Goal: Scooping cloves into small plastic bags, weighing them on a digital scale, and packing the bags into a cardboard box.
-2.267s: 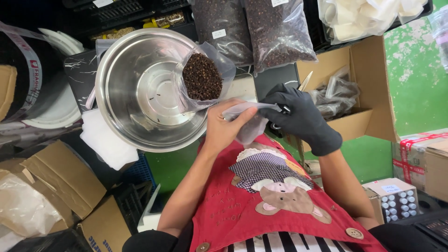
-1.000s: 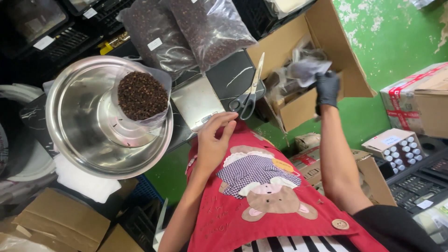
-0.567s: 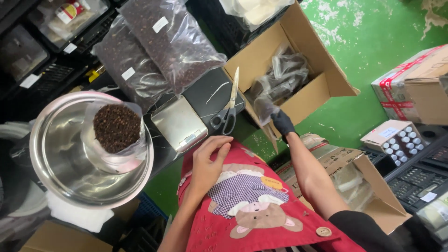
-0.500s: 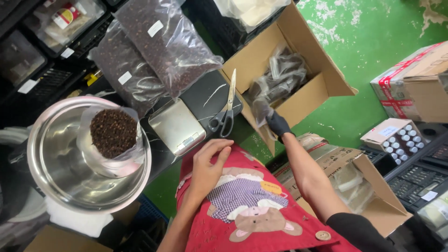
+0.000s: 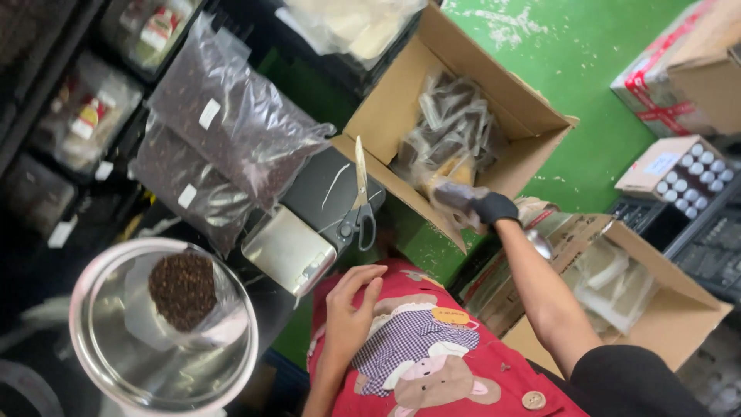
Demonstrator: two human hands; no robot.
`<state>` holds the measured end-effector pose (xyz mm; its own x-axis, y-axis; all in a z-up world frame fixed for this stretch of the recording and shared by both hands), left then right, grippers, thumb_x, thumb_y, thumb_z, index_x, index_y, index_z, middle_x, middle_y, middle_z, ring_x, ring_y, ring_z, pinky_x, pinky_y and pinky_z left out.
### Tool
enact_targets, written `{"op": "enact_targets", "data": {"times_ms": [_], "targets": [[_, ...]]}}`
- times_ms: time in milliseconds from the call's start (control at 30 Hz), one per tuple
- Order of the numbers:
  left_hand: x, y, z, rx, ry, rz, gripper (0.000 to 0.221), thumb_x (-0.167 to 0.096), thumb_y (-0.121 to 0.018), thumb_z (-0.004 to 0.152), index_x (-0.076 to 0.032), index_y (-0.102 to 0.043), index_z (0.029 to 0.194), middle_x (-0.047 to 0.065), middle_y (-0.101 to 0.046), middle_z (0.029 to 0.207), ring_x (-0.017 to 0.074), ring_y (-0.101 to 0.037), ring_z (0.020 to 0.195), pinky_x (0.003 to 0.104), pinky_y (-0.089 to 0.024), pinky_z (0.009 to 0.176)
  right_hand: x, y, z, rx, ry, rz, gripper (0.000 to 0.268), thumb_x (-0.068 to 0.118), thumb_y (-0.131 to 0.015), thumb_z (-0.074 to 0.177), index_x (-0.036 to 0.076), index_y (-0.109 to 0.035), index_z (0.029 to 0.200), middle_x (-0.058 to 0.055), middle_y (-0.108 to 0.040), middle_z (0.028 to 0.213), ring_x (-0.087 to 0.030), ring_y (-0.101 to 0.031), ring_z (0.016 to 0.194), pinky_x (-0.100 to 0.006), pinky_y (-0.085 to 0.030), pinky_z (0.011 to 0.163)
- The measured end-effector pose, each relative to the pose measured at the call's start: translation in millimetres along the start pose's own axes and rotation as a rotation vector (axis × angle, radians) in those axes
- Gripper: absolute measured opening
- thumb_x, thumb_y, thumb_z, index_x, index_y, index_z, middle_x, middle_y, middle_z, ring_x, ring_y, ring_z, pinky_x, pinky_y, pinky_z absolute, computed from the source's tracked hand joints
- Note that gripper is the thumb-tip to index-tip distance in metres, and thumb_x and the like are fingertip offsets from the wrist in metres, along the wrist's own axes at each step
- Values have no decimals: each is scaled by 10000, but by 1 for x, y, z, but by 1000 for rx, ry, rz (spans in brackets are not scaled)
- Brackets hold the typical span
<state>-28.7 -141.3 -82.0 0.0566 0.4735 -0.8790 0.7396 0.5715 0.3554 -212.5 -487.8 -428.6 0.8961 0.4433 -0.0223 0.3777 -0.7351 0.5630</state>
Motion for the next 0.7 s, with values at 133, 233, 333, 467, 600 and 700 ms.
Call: {"op": "enact_targets", "data": {"times_ms": [133,233,333,467,600,700], "targets": [[6,-1,9,-20,100,6,254,-230,-610,1010,-135,-816,1124,44,-814,1159,202,-754,1117,351,-623,952,-99,-74,87,-219,145,-119,386,148,-635,834,136,-722,1209,-273,-710,1196,-458,-704,1096,-493,-564,959],[6,-7,18,13,84,14,255,-224,-610,1009,-132,-815,1128,46,-818,1154,199,-756,1112,349,-628,947,-82,-43,44,-453,-59,270,341,261,-510,957,71,-709,1159,-262,-717,1159,-489,-684,1062,-558,-542,902],[4,-13,21,52,12,14,257,-214,-602,1015,-107,-805,1131,64,-811,1142,204,-749,1094,352,-624,932,-21,-13,9,-297,-159,671,471,382,-381,990,51,-698,1100,-306,-687,1173,-510,-655,1038,-583,-479,880],[13,-22,24,129,29,22,285,-237,-588,1011,-100,-802,1140,67,-800,1143,199,-742,1091,360,-618,945,85,-13,7,130,-63,1101,392,355,-589,877,126,-688,1180,-114,-735,904,-165,-663,755,-292,-271,484],[15,-22,16,134,22,15,259,-209,-611,1001,-102,-802,1140,73,-801,1140,207,-749,1096,376,-614,975,179,-23,62,87,261,606,244,251,-511,860,70,-601,998,-248,-665,1169,-366,-601,975,-480,-438,791],[51,-20,10,-193,-352,-94,139,-141,-700,932,-69,-813,969,78,-817,905,212,-783,812,277,-610,799,222,-69,139,172,67,1082,406,664,-745,844,317,-564,950,58,-465,649,-68,-303,477,-272,-230,384]]}}
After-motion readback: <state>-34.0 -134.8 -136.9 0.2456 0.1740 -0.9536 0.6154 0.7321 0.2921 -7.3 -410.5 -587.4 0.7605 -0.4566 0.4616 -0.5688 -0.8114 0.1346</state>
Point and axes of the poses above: each hand's wrist, its own z-axis towards the middle knuckle, its own y-axis out of the back of the hand, x = y × z, the point moved 5 cm from there along z, towards the middle knuckle
